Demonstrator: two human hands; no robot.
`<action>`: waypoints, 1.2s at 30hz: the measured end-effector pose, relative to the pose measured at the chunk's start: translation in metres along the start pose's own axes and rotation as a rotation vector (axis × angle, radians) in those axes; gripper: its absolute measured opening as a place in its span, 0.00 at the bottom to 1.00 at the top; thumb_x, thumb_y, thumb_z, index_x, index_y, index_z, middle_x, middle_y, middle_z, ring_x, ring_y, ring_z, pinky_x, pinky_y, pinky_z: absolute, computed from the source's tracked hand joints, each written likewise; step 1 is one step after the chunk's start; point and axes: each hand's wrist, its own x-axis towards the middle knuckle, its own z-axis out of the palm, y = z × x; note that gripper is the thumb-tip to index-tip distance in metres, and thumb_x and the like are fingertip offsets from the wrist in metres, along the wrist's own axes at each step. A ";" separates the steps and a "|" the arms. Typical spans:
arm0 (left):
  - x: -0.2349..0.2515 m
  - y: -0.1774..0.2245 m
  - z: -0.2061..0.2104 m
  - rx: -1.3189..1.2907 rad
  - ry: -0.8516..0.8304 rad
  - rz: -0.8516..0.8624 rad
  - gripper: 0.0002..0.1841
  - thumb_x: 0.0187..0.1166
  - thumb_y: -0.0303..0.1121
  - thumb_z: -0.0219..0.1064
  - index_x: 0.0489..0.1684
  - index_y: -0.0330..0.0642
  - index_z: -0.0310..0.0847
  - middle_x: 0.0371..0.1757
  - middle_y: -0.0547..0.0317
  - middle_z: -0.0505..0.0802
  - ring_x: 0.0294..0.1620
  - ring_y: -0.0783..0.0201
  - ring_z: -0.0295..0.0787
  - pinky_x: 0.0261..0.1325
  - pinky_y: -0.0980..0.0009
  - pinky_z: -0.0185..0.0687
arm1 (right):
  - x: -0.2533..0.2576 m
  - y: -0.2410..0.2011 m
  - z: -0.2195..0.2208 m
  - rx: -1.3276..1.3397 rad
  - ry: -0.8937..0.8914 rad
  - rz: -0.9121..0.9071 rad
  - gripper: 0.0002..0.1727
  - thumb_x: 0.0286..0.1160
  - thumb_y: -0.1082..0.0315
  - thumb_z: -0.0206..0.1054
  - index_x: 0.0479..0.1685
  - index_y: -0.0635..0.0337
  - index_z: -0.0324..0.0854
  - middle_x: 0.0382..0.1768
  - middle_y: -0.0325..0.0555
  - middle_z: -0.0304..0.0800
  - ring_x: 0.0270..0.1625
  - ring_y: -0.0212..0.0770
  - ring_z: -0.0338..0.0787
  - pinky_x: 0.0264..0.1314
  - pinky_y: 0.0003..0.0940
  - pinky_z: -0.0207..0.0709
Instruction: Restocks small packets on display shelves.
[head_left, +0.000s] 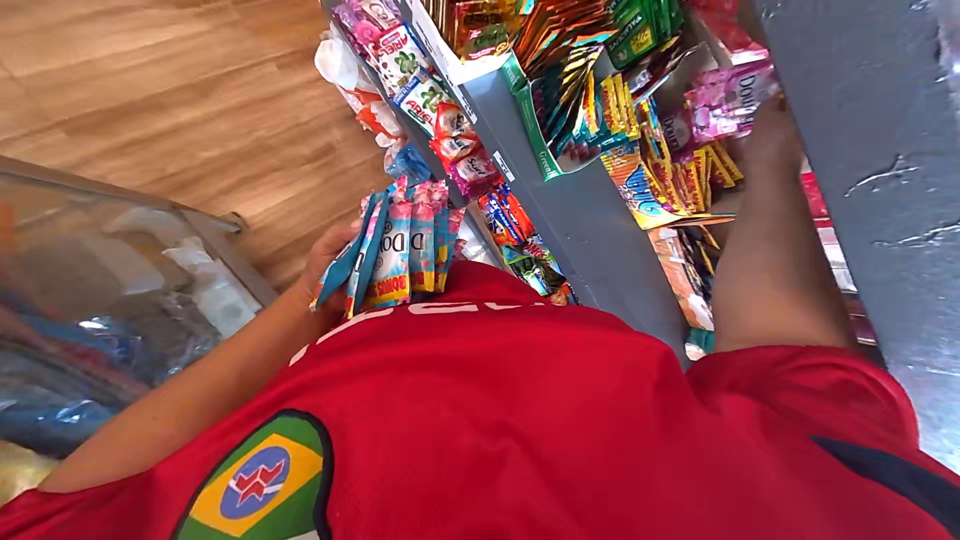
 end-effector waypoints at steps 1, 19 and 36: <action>0.000 0.000 0.001 0.000 0.011 0.002 0.10 0.75 0.40 0.66 0.44 0.55 0.92 0.39 0.66 0.97 0.41 0.76 0.94 0.45 0.75 0.91 | 0.003 -0.003 0.003 0.133 0.022 0.042 0.28 0.90 0.71 0.53 0.84 0.79 0.57 0.79 0.83 0.64 0.85 0.75 0.64 0.81 0.71 0.55; -0.010 0.005 0.033 0.086 0.245 0.036 0.13 0.81 0.33 0.54 0.36 0.54 0.88 0.33 0.70 0.96 0.36 0.81 0.92 0.41 0.82 0.88 | 0.014 -0.020 0.019 0.309 -0.016 0.011 0.28 0.90 0.66 0.54 0.84 0.74 0.63 0.79 0.82 0.66 0.85 0.75 0.63 0.84 0.69 0.52; -0.012 0.011 0.072 0.141 0.462 0.007 0.23 0.86 0.24 0.31 0.32 0.52 0.74 0.28 0.72 0.91 0.31 0.83 0.88 0.37 0.86 0.83 | 0.018 -0.021 0.030 0.050 0.003 -0.293 0.27 0.80 0.82 0.59 0.79 0.77 0.66 0.78 0.80 0.67 0.84 0.76 0.63 0.83 0.73 0.52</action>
